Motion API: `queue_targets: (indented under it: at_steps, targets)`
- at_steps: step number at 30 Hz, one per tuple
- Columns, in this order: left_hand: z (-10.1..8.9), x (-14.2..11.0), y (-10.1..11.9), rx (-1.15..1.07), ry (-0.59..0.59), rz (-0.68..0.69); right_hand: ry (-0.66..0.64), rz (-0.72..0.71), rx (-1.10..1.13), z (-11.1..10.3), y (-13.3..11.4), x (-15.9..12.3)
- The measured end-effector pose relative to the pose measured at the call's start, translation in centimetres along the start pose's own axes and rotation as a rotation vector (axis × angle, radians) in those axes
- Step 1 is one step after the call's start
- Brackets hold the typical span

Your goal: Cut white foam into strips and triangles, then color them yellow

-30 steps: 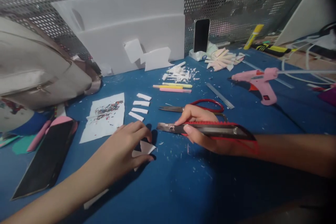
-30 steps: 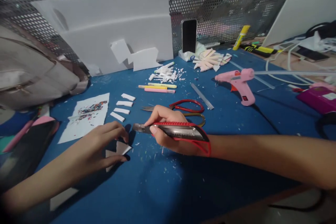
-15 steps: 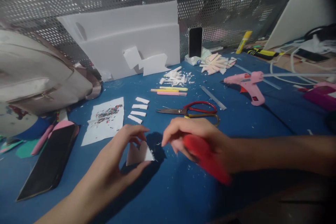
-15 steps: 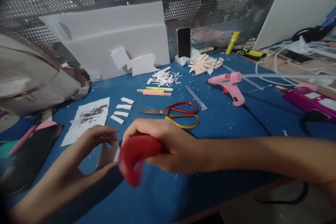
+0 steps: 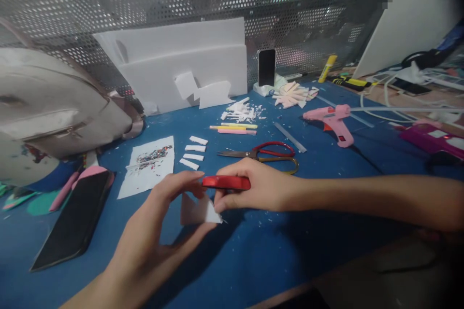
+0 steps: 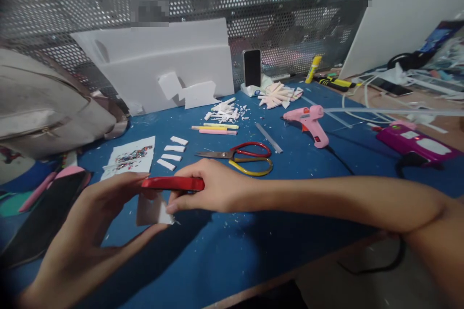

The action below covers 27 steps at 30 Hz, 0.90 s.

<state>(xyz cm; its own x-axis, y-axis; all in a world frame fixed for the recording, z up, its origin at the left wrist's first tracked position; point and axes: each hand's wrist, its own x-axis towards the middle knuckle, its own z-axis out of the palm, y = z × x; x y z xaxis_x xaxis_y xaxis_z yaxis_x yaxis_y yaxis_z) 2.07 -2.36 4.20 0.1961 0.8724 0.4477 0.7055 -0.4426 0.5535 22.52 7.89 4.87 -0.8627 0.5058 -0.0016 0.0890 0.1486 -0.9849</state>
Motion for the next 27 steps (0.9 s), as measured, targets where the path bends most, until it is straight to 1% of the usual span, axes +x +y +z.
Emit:
queue_targets:
  at_steps: [2,3,4,6,7,8,12,15,18,22,27]
  targets:
    - [0.0,-0.2,-0.1,-0.045,0.069,-0.053,-0.005,-0.033,-0.053,0.0,-0.2,0.2]
    - [0.0,-0.2,-0.1,-0.063,0.084,-0.074,-0.001,-0.081,-0.107,0.0,-0.2,0.3]
    - [0.0,-0.3,-0.3,-0.076,0.085,-0.085,0.015,-0.147,-0.182,0.0,-0.3,0.4]
    - [-0.2,-0.3,-0.8,-0.078,0.047,-0.08,0.067,-0.275,-0.372,-0.1,-0.2,0.7]
    - [-0.4,-0.2,-1.1,-0.077,0.029,-0.086,0.086,-0.312,-0.468,-0.3,-0.2,0.9]
    - [-0.5,-0.2,-1.4,-0.081,0.024,-0.11,0.091,-0.32,-0.558,-0.4,0.0,1.1]
    - [-1.2,-0.2,-2.7,-0.171,0.03,-0.268,0.036,-0.204,-0.868,-1.1,1.2,2.0]
    - [-1.5,-0.5,-3.4,-0.225,0.007,-0.326,0.009,-0.162,-1.016,-1.1,2.3,2.6]
    - [-1.6,-1.0,-4.0,-0.211,0.003,-0.331,-0.009,-0.156,-1.065,-0.8,2.8,2.7]
    - [-1.7,-1.6,-4.7,-0.179,0.021,-0.324,-0.039,-0.145,-1.116,-0.4,2.6,2.5]
    - [-1.7,-1.8,-5.2,-0.171,0.006,-0.306,-0.081,-0.073,-1.045,-0.2,2.3,2.1]
